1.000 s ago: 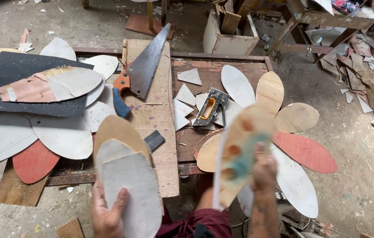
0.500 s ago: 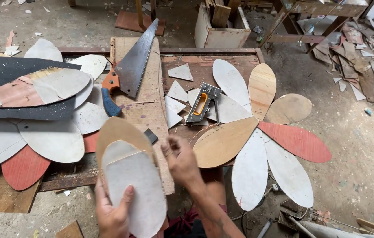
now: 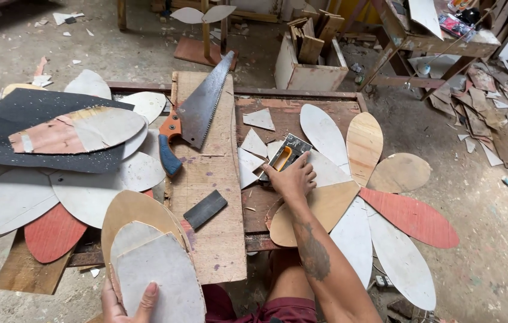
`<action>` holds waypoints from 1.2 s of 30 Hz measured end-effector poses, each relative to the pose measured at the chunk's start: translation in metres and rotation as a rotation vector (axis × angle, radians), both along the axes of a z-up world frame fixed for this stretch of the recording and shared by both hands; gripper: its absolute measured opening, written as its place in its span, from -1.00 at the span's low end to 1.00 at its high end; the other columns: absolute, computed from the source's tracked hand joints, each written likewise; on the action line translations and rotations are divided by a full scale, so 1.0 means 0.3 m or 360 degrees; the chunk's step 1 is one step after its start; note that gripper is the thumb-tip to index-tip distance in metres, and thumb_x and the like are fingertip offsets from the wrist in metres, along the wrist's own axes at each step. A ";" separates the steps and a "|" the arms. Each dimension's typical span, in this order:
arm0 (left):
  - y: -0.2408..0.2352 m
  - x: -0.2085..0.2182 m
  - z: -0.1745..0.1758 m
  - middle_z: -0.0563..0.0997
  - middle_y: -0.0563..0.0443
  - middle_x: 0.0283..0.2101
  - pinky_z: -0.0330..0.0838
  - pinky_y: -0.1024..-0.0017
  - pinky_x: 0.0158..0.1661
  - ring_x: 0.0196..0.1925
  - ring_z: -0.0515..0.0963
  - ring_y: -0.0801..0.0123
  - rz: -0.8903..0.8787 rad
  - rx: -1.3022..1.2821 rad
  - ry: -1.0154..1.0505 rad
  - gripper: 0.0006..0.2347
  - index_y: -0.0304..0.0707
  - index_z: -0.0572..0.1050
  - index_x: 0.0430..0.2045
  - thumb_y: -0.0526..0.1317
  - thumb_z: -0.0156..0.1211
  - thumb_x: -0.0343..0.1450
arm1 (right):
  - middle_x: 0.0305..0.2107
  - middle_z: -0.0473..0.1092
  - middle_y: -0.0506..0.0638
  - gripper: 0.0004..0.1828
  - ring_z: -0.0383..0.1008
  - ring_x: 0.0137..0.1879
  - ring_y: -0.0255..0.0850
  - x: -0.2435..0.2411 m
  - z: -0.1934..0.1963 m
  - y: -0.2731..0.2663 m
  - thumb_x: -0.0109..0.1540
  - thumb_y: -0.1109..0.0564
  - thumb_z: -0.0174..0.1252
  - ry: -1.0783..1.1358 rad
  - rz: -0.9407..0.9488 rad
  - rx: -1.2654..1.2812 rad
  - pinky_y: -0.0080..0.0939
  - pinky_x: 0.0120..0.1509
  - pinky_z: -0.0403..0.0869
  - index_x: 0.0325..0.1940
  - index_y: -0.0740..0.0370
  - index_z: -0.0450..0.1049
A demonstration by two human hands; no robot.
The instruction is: Sanding the edges of petal-shaped wooden pieces using a sanding block to smooth them.
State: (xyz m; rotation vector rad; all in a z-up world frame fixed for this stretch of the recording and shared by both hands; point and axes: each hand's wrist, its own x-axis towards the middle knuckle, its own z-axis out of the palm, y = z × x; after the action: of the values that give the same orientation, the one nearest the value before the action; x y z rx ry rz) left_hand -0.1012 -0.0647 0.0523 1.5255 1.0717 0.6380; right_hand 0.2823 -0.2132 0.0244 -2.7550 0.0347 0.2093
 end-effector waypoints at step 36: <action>0.099 0.106 -0.132 0.46 -0.46 0.15 0.50 -0.04 0.10 0.08 0.60 -0.21 -0.0155 -0.0283 -0.0032 -0.24 -0.47 0.07 0.35 -0.39 0.17 0.16 | 0.33 0.19 0.52 -0.39 0.33 0.41 0.25 0.510 0.210 -0.016 0.34 0.05 -0.04 0.1093 -0.0151 0.1726 0.17 0.47 0.37 0.36 0.54 0.15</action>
State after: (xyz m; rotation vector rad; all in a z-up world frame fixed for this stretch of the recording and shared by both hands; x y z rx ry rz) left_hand -0.0695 -0.0349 0.0127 1.4051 1.0053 0.4770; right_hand 0.4352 -0.2180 0.0873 -1.5111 0.1724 0.8444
